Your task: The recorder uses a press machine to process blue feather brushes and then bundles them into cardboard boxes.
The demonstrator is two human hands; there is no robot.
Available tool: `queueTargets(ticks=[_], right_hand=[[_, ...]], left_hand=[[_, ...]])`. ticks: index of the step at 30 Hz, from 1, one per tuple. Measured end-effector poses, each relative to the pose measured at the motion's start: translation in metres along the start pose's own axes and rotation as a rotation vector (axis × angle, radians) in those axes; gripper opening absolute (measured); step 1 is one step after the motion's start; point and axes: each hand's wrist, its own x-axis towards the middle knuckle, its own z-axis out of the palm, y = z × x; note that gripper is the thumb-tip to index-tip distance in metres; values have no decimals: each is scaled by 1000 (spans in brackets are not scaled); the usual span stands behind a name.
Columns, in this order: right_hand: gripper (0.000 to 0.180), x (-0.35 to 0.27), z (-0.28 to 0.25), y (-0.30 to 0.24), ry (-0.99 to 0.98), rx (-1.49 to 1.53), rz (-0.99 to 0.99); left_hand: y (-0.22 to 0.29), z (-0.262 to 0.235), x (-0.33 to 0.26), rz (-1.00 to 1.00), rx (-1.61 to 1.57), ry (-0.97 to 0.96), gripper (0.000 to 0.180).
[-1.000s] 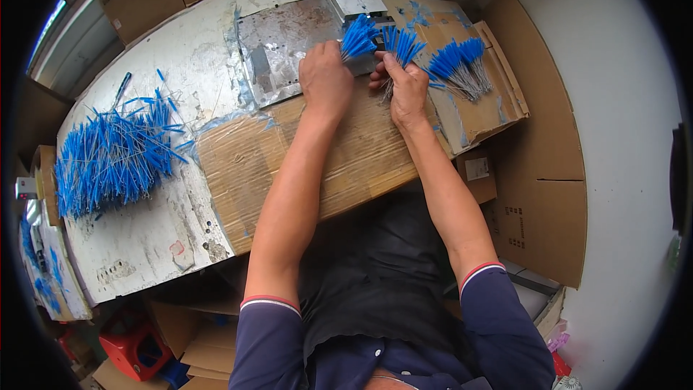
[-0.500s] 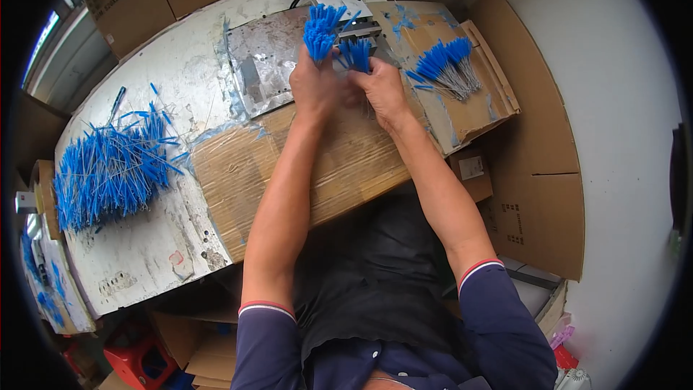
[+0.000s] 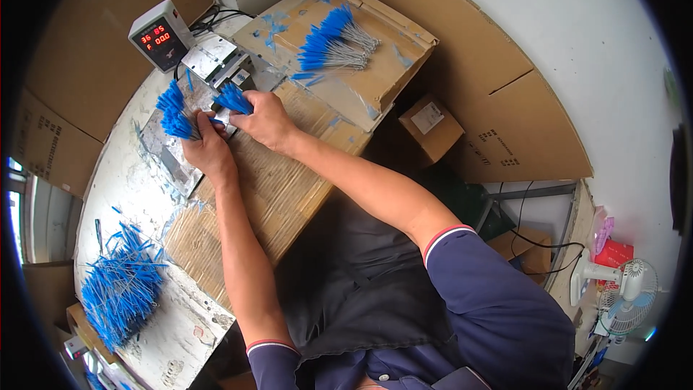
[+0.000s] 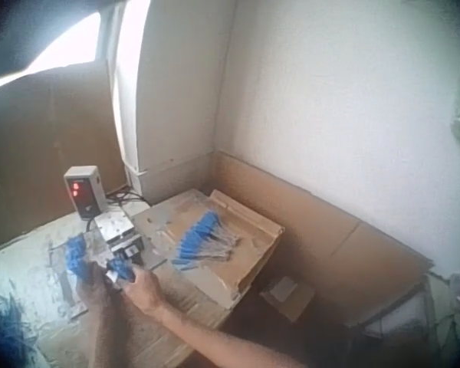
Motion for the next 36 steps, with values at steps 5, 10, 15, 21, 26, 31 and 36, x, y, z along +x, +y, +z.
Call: queueTargets(ticks=[5,10,15,21,26,31,36], right_hand=[[15,-3,1,-6,-68,227,-18],[16,1,-23,7,66,80,113],[22,27,-21,26,143,97,186],[19,39,-7,21,184,-92,136],[17,44,-3,22,210,-128,119],[13,43,0,22,236,-138,108],[19,43,0,25,229,-130,131]], left_hand=[[2,-4,-7,-41,6,-77,12],[14,2,-13,-34,72,32,11],[2,-8,2,5,6,203,11],[-5,-9,4,32,60,173,13],[-4,-9,3,32,70,176,14],[-11,-10,4,80,78,208,15],[-4,-6,-2,220,571,184,14]])
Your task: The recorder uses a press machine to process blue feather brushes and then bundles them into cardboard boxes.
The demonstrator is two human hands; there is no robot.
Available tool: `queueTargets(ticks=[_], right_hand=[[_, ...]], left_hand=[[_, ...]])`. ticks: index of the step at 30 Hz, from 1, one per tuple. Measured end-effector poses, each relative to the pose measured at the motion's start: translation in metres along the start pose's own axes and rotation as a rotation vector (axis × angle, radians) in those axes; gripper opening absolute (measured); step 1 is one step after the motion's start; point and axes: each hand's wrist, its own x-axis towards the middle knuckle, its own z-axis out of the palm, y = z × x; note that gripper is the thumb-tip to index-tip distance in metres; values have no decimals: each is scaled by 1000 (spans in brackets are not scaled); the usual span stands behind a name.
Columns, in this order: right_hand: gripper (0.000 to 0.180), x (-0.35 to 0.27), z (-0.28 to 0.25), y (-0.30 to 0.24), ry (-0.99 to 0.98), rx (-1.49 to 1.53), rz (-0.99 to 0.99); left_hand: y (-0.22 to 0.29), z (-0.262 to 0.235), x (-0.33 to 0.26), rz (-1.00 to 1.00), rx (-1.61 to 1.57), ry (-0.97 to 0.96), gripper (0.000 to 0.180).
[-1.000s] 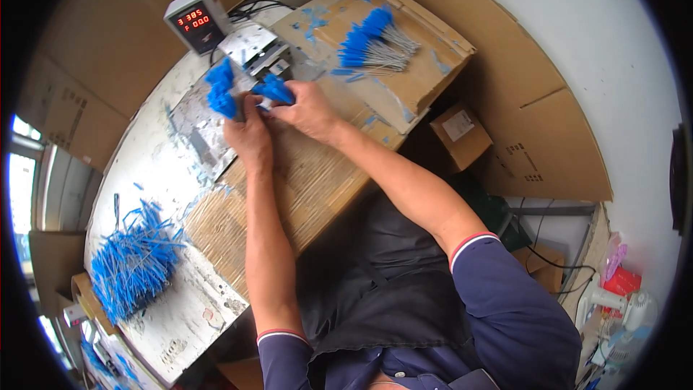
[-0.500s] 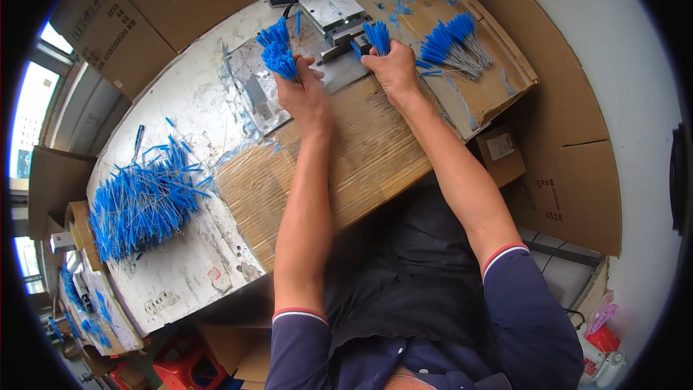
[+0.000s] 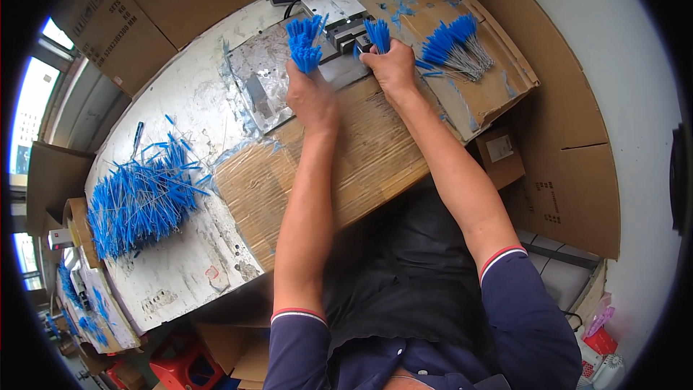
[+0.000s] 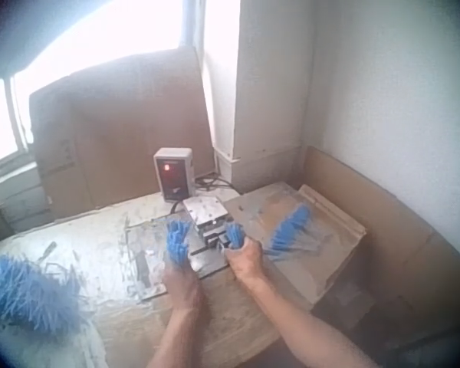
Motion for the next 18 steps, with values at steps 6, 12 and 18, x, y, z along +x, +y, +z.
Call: queueTargets(ticks=[6,12,18], right_hand=[[13,-7,-8,-6,-106,245,105],[12,-17,-20,-11,-89,499,182],[12,-22,-26,-13,-94,539,248]], left_hand=[[-6,6,-2,90,120,-174,18],[-5,9,0,114,127,-201,21],[-6,10,1,116,129,-207,20]])
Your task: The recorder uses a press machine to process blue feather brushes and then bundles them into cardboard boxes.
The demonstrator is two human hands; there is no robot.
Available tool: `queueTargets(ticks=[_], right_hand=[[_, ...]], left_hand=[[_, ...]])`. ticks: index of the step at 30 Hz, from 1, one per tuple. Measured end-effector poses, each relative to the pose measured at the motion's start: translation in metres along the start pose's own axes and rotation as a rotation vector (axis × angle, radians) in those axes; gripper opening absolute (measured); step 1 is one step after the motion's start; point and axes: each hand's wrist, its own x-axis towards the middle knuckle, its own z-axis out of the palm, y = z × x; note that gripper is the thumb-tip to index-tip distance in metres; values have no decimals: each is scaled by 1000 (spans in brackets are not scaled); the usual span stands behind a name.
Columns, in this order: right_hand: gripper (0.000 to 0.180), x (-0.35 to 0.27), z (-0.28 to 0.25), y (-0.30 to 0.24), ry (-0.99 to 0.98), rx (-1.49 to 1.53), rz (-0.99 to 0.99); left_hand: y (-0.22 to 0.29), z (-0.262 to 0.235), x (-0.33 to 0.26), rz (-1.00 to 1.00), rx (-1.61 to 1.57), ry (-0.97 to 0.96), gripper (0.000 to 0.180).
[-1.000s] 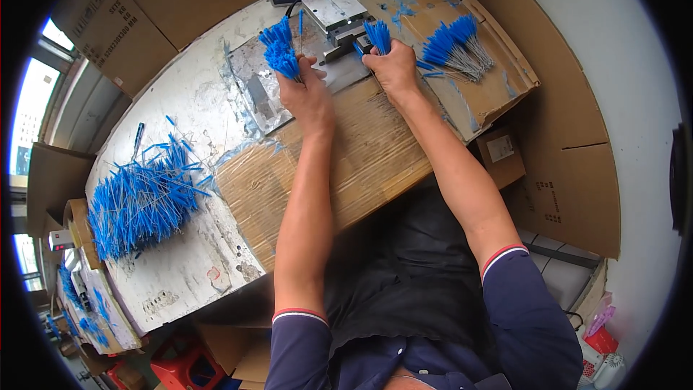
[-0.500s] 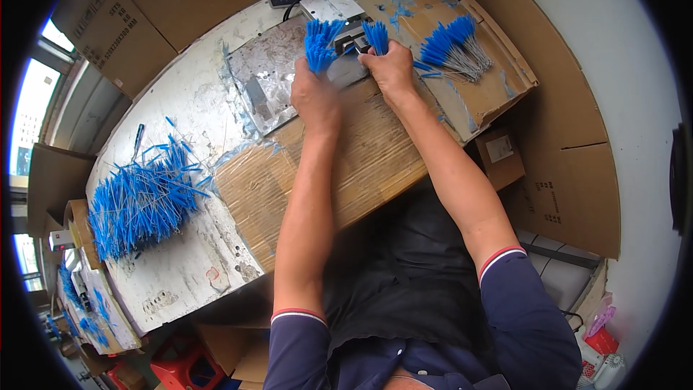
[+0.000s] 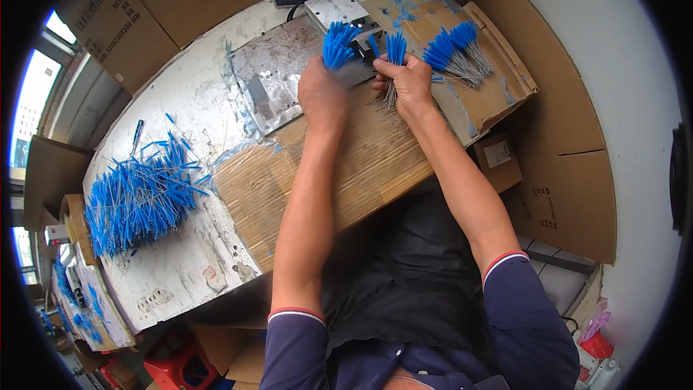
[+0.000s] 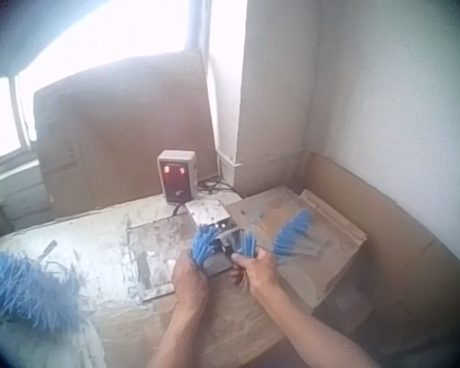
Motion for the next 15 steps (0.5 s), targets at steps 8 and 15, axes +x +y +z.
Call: queueTargets(ticks=[8,15], right_hand=[[16,-3,-8,-3,-81,-55,89],[16,-4,-3,-10,-165,-189,127]], left_hand=[[0,-3,-2,92,53,-21,21],[0,-6,-4,4,107,43,16]])
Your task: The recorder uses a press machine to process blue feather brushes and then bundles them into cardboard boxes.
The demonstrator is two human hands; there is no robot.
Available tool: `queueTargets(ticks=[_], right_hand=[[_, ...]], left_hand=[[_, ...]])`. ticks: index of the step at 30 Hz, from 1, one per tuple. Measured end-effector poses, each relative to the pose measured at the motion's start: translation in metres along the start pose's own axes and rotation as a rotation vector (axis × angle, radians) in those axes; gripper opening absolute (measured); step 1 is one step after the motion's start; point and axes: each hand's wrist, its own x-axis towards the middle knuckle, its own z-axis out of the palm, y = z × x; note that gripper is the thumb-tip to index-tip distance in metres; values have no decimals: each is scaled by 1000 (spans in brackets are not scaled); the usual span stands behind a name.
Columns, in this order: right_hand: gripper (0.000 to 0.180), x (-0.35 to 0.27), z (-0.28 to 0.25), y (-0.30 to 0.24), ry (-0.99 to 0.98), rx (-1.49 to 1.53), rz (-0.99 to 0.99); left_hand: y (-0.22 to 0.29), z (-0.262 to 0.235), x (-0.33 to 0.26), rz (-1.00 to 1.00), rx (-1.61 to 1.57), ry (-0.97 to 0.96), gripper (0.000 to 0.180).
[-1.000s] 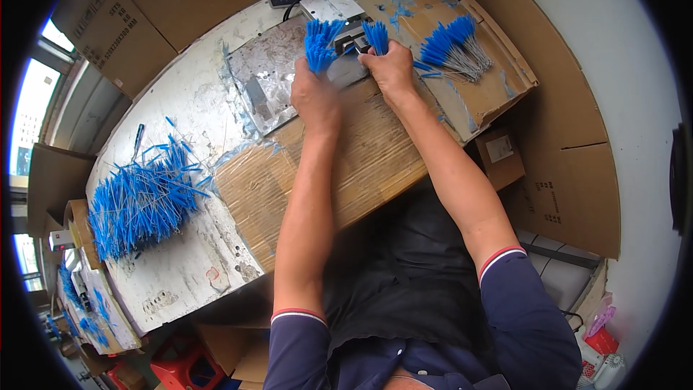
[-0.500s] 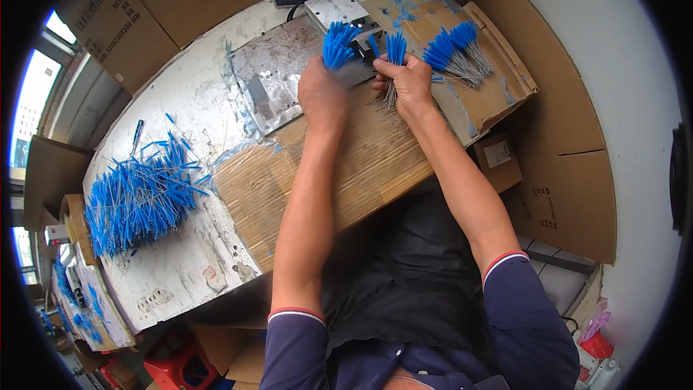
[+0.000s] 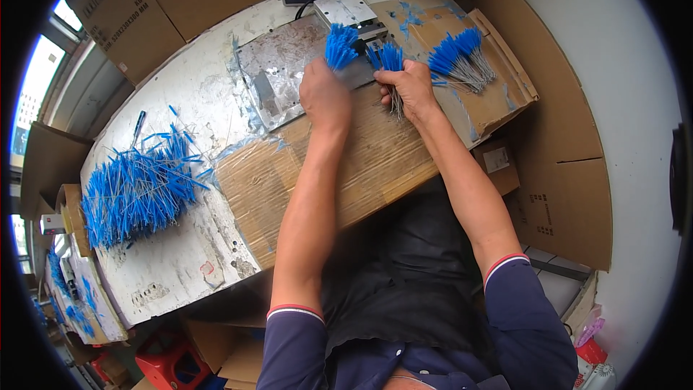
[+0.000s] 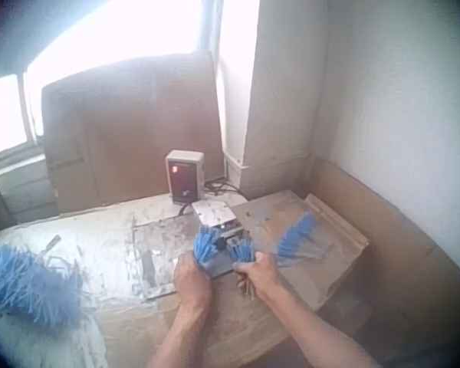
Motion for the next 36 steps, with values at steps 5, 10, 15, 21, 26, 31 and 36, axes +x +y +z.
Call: queueTargets(ticks=[5,10,15,21,26,31,36], right_hand=[[15,12,11,1,71,-93,-33],[14,23,20,3,160,-211,-73],[9,16,28,1,191,-181,-117],[12,18,31,1,209,-212,-102],[16,17,32,1,222,-162,-83],[16,16,22,5,151,41,-63],[16,11,13,10,94,134,-99]], left_hand=[[-2,0,3,-107,-131,118,13],[-3,-2,4,-96,-98,96,17],[-7,-1,3,-76,-179,153,14],[-7,-2,3,-106,-189,161,17],[-3,-5,3,-81,-128,186,13],[-6,-1,3,2,-107,97,20],[-6,1,3,48,-108,33,17]])
